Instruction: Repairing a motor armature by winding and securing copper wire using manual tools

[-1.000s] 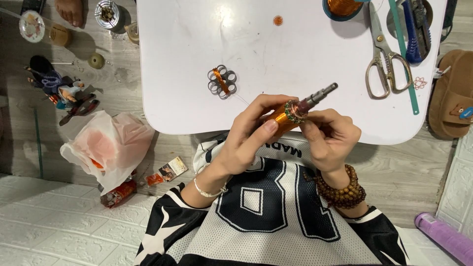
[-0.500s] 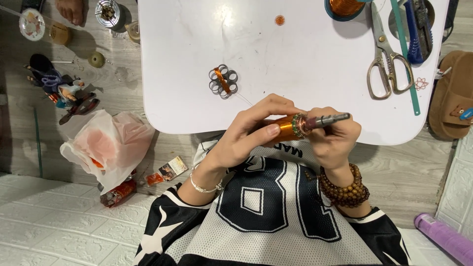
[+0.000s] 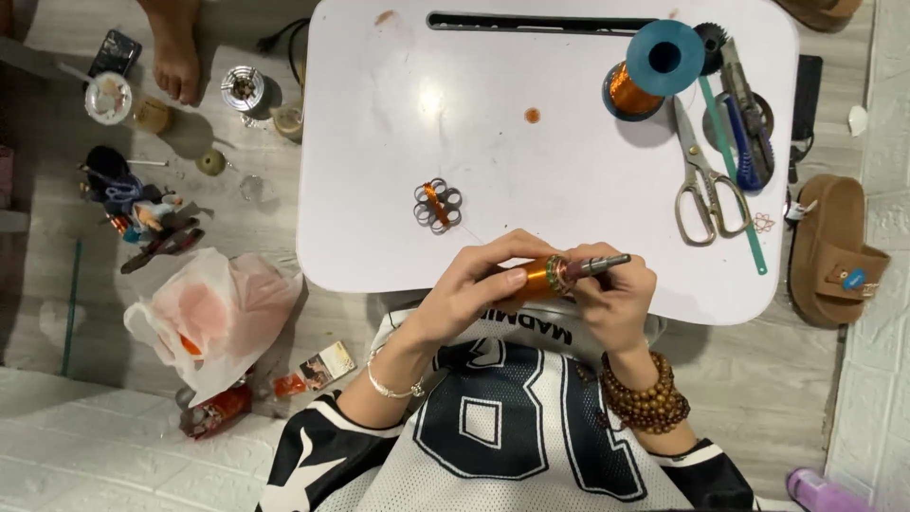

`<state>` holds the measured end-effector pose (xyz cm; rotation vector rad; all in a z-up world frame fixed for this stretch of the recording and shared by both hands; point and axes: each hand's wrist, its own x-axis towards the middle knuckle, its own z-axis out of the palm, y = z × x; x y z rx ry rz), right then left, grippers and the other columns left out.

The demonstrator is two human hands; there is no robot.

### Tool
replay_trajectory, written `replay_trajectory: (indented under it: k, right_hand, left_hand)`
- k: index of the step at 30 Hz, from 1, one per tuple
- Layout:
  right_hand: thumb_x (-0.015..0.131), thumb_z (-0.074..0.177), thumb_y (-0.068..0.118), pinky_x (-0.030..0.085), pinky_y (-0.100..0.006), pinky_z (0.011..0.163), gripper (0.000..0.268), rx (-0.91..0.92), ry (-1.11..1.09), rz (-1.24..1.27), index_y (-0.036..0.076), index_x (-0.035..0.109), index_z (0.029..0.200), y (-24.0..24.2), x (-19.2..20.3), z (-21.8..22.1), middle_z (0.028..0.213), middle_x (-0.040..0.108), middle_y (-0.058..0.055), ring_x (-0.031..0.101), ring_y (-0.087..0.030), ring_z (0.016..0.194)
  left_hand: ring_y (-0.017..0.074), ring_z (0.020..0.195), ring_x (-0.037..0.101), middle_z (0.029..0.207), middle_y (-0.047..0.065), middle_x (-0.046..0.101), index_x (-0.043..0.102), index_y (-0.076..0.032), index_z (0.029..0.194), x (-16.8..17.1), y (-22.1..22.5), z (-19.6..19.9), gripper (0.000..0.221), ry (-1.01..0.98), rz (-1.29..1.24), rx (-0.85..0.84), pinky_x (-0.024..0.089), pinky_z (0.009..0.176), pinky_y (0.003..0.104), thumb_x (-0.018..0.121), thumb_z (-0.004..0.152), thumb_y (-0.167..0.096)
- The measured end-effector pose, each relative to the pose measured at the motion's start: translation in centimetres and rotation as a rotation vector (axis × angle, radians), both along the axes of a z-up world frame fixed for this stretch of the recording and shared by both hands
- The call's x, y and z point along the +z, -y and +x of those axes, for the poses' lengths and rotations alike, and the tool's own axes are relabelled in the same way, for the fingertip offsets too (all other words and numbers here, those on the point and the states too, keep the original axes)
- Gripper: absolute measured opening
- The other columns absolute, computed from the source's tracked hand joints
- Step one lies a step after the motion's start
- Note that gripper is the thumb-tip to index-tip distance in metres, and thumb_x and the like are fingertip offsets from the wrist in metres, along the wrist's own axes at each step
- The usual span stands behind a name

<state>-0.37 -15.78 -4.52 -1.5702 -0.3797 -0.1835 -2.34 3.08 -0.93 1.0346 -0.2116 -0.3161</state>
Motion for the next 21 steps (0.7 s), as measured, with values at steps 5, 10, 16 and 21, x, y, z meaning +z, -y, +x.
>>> replay_trajectory:
  k: [5, 10, 16, 21]
  right_hand:
    - [0.068, 0.089, -0.004, 0.033, -0.022, 0.041, 0.018, -0.008, -0.022, -0.046, 0.002, 0.066, 0.072, 0.1, -0.5, 0.2, 0.052, 0.048, -0.005, 0.034, -0.005, 0.049]
    - [0.062, 0.089, -0.006, 0.039, -0.024, 0.045, 0.018, 0.011, -0.086, -0.047, 0.000, 0.064, 0.073, 0.8, -1.7, 0.1, 0.053, 0.046, -0.006, 0.039, -0.007, 0.054]
    - [0.067, 0.084, -0.001, 0.043, -0.024, 0.044, 0.012, 0.089, -0.088, -0.100, 0.001, 0.069, 0.072, -0.1, 3.2, 1.8, 0.048, 0.056, -0.008, 0.049, -0.009, 0.046]
    - [0.074, 0.079, 0.001, 0.041, -0.025, 0.042, 0.008, 0.230, -0.120, -0.157, 0.003, 0.070, 0.072, 0.3, 2.5, 1.8, 0.048, 0.057, -0.007, 0.045, -0.007, 0.050]
  left_hand:
    - [0.0108, 0.059, 0.048, 0.114, 0.018, 0.059, 0.063, 0.008, 0.124, -0.9, 0.0, 0.3, 0.044, -0.022, -0.047, 0.019, 0.038, 0.049, 0.025, 0.060, 0.096, -0.026]
    - [0.0118, 0.060, 0.051, 0.115, 0.020, 0.059, 0.063, 0.008, 0.124, -0.4, -0.3, 0.8, 0.047, 0.024, 0.024, 0.016, 0.038, 0.048, 0.024, 0.060, 0.094, -0.028]
    - [0.0145, 0.070, 0.056, 0.116, 0.019, 0.063, 0.067, -0.002, 0.124, -1.4, -0.9, 0.9, 0.040, 0.181, 0.238, 0.011, 0.043, 0.052, 0.023, 0.060, 0.098, -0.032]
    - [0.0255, 0.099, 0.061, 0.112, 0.017, 0.065, 0.069, -0.003, 0.121, -2.2, -1.3, 0.1, 0.040, 0.180, 0.267, 0.016, 0.050, 0.087, 0.038, 0.061, 0.097, -0.034]
